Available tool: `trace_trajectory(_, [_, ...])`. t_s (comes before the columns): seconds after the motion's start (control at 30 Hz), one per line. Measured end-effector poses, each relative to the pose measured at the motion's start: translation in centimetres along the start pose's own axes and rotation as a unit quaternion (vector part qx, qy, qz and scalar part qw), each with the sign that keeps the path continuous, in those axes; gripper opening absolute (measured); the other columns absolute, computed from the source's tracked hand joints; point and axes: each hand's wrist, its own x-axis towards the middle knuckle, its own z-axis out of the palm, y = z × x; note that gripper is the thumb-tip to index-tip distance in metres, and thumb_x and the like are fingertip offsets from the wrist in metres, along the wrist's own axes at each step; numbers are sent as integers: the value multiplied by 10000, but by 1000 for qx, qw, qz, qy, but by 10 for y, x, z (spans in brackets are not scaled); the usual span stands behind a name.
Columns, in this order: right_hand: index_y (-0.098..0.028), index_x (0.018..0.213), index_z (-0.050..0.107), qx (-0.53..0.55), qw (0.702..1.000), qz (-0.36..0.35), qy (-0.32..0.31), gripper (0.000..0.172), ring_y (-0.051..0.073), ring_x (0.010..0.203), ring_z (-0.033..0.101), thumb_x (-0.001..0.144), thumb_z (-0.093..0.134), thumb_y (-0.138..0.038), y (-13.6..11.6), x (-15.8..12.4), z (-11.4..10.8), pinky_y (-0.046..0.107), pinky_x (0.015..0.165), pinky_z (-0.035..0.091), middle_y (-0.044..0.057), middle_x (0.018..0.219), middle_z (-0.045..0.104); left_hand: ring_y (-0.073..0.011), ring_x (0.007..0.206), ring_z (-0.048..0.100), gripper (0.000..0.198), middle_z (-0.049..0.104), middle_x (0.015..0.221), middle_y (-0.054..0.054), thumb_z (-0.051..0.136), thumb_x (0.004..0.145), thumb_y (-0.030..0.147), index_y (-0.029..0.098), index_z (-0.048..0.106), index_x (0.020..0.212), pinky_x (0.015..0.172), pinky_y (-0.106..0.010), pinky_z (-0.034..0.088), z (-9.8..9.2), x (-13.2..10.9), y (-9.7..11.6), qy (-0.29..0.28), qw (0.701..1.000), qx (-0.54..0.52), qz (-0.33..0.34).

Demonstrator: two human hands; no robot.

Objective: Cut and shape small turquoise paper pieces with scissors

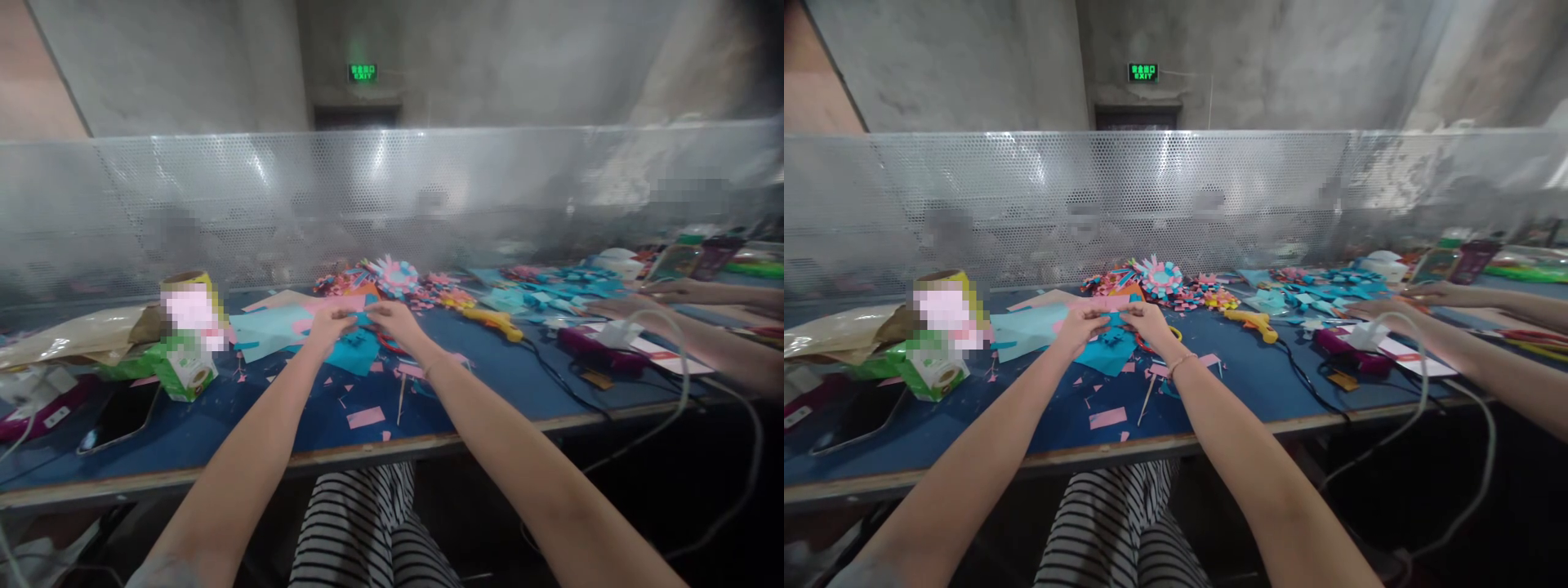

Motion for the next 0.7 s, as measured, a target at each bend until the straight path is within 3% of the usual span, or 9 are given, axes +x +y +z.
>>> trace_trajectory(0.43, [-143, 734, 639, -6, 1000, 1, -1, 219, 98, 556, 565, 535, 705, -208, -1, -1, 0, 282, 645, 504, -16, 589, 600, -111, 524, 567, 321, 604, 538, 5, 777, 361, 170, 102, 629, 637, 594, -276, 486, -1, 1, 0, 8, 1000, 11, 4])
trace_trajectory(0.7, [-151, 745, 647, -67, 998, -5, 2, 174, 111, 558, 580, 577, 676, -183, -5, -3, 0, 291, 647, 510, -6, 592, 617, -109, 508, 559, 297, 589, 527, 14, 771, 385, 164, 114, 621, 637, 591, -280, 489, 1, -1, 3, 19, 999, 44, -11])
